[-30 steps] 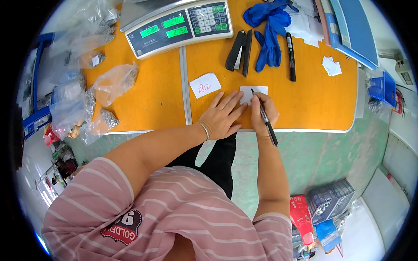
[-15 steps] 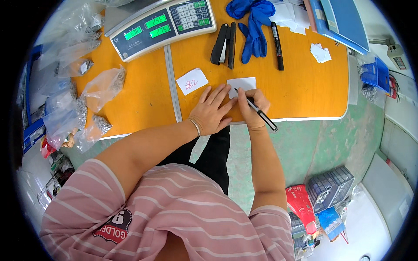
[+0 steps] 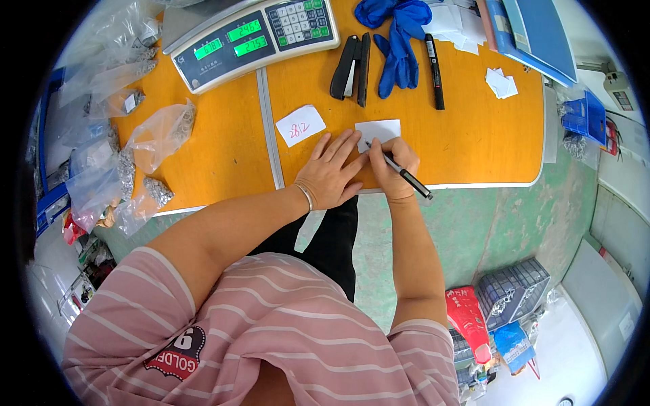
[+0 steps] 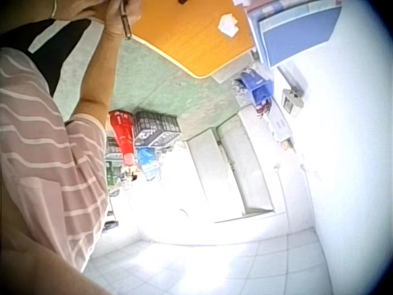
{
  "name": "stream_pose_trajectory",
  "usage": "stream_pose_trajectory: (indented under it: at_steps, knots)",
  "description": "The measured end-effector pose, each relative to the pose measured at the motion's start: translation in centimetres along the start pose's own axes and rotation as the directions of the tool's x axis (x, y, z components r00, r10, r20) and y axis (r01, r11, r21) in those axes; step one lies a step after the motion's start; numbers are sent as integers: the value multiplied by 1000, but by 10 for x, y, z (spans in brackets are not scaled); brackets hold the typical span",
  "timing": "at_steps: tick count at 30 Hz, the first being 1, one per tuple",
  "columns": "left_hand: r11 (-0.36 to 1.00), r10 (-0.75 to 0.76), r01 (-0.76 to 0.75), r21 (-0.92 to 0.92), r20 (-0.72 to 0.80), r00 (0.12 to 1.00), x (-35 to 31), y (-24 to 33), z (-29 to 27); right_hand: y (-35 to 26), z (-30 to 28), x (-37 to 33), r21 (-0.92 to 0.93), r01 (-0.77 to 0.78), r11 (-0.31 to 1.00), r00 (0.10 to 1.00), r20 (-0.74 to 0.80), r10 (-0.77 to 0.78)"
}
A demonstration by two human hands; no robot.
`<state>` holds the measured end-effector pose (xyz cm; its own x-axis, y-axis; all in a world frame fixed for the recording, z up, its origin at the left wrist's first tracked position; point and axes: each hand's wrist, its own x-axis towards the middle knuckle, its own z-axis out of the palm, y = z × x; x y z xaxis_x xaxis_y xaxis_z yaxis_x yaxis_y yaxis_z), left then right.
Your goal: The person sorts small metal rings on a green table, then moves to a yellow table to weigh them on a digital scale. They place the rings into a plastic bag, write on a label with a marker, and attach it to the bag.
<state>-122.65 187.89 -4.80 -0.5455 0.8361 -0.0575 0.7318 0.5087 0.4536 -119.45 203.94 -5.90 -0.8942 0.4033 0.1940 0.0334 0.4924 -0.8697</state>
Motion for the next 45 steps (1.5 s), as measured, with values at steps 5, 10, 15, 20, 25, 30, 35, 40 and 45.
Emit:
stream_pose_trajectory:
  at_steps: [5,10,15,20,25,30,35,40,45]
  knots:
    - [1000,0,-1,-4,-9,1000,0,0,2,7,-2,-3,-4,7,1000,1000,8,-7]
    - [999,8,-10,-35,-54,999,0,0,1,5,-2,-3,3,-27,1000,998,-58,27]
    - [999,23,-26,-41,-60,998,-1,0,1,5,-1,-4,-2,-61,998,995,-78,61]
    - [999,8,-10,-35,-50,999,-2,0,2,4,0,-3,32,-71,997,994,-86,74]
    - [999,13,-14,-32,-52,999,-1,1,0,8,-2,-5,43,-47,998,994,-97,51]
    - [1000,3,-5,-31,-71,997,0,1,2,4,-2,0,-8,-22,1000,997,-80,21]
    - [1000,5,-6,-10,-52,999,2,1,2,6,-1,-2,39,-56,998,993,-100,59]
    - [1000,-3,3,0,-27,1000,0,1,2,5,0,-3,40,-71,997,994,-86,74]
    - [1000,-2,2,3,-21,1000,0,1,2,4,0,-1,10,-46,999,996,-70,47]
